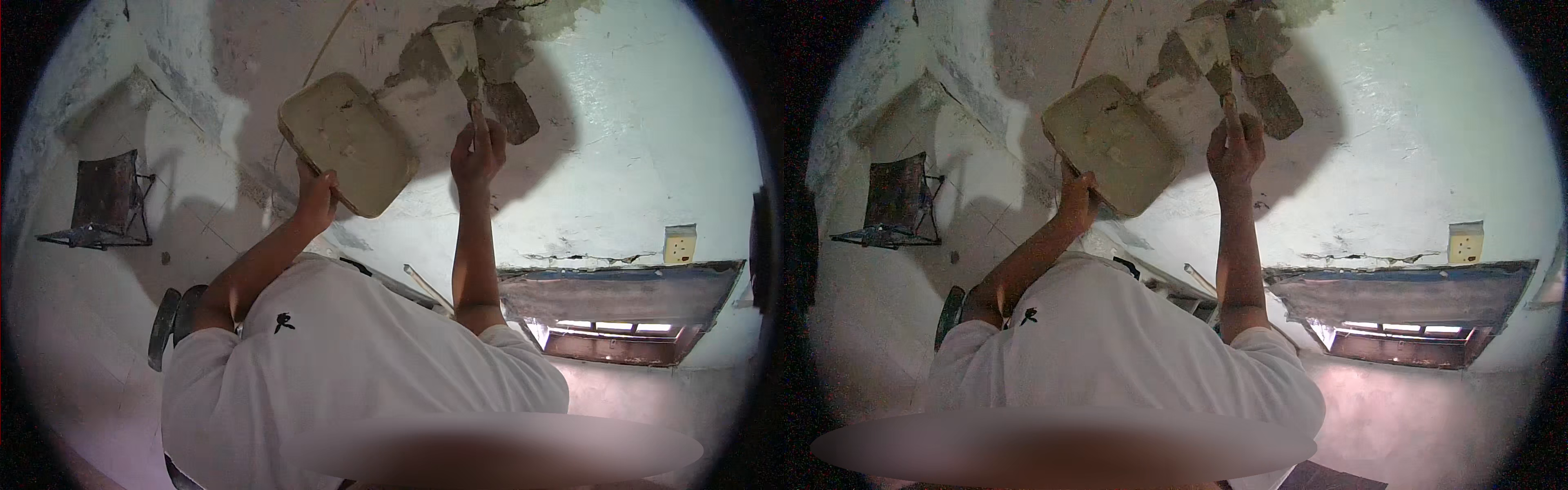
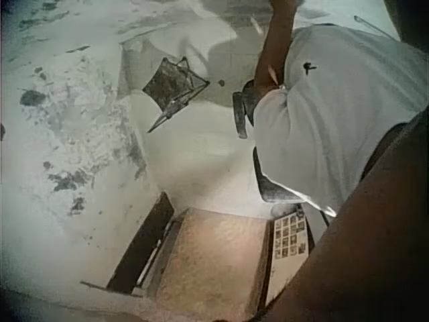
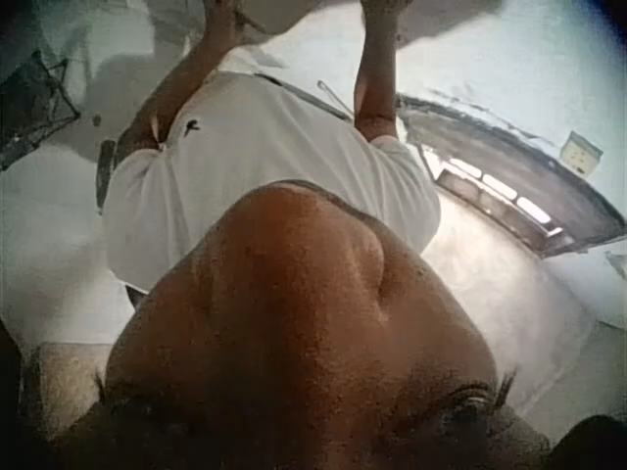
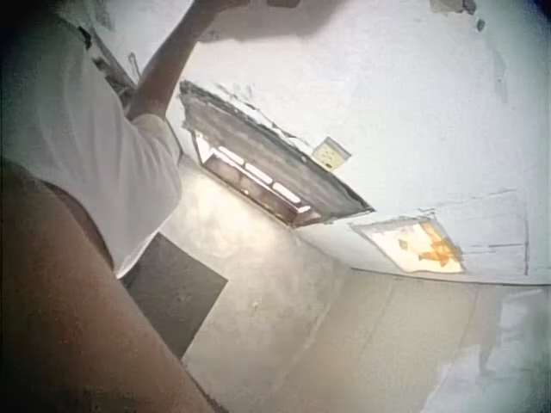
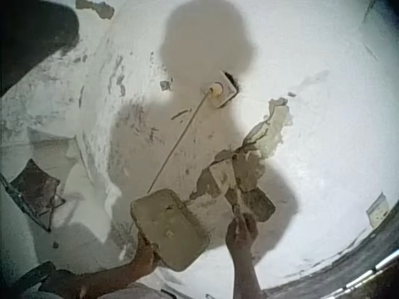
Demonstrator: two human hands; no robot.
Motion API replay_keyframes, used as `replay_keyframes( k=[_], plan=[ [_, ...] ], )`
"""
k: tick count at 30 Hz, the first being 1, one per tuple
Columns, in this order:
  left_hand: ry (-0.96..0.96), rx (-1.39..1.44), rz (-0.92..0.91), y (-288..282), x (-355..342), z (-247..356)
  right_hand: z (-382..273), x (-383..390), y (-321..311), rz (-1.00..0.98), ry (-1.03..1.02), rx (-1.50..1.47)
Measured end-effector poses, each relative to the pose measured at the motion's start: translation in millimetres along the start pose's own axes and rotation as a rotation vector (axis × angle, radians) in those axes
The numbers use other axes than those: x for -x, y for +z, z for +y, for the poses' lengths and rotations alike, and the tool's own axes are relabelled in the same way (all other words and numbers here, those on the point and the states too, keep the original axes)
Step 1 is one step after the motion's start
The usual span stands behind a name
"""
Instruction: Patching cracks and holes in a wall and ceiling using plaster and a putty knife.
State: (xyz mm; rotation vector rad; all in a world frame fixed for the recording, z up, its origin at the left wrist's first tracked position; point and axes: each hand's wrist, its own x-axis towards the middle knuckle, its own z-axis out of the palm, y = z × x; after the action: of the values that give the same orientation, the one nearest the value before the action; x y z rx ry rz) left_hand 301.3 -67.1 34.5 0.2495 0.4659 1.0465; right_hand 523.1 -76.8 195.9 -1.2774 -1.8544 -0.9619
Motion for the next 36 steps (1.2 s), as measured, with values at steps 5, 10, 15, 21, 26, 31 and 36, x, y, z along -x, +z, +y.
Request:
replay_keyframes(
  k=[5, 10, 15, 21, 26, 31, 36],
  plan=[
    [0.005, 0.001, -0.042, 1, 2, 5, 9, 2, 9, -0.258, 0.01, 0.414],
    [0.009, -0.035, -0.006, -6, -2, 1, 15, -1, -1, -0.288, -0.041, 0.458],
    [0.0, -0.04, 0.01, -2, 3, 5, 19, 1, -16, -0.221, -0.148, 0.454],
    [-0.031, -0.078, 0.027, -6, 1, 4, 22, -2, -22, -0.183, -0.131, 0.407],
    [0.036, -0.07, -0.014, -11, -2, -4, 20, -25, -9, -0.143, -0.228, 0.359],
    [0.001, -0.052, 0.01, 2, 6, 5, 22, -42, -14, -0.258, -0.211, 0.465],
    [0.008, -0.042, -0.017, -3, 2, 4, 14, -31, -47, -0.337, -0.166, 0.472]
  ],
)
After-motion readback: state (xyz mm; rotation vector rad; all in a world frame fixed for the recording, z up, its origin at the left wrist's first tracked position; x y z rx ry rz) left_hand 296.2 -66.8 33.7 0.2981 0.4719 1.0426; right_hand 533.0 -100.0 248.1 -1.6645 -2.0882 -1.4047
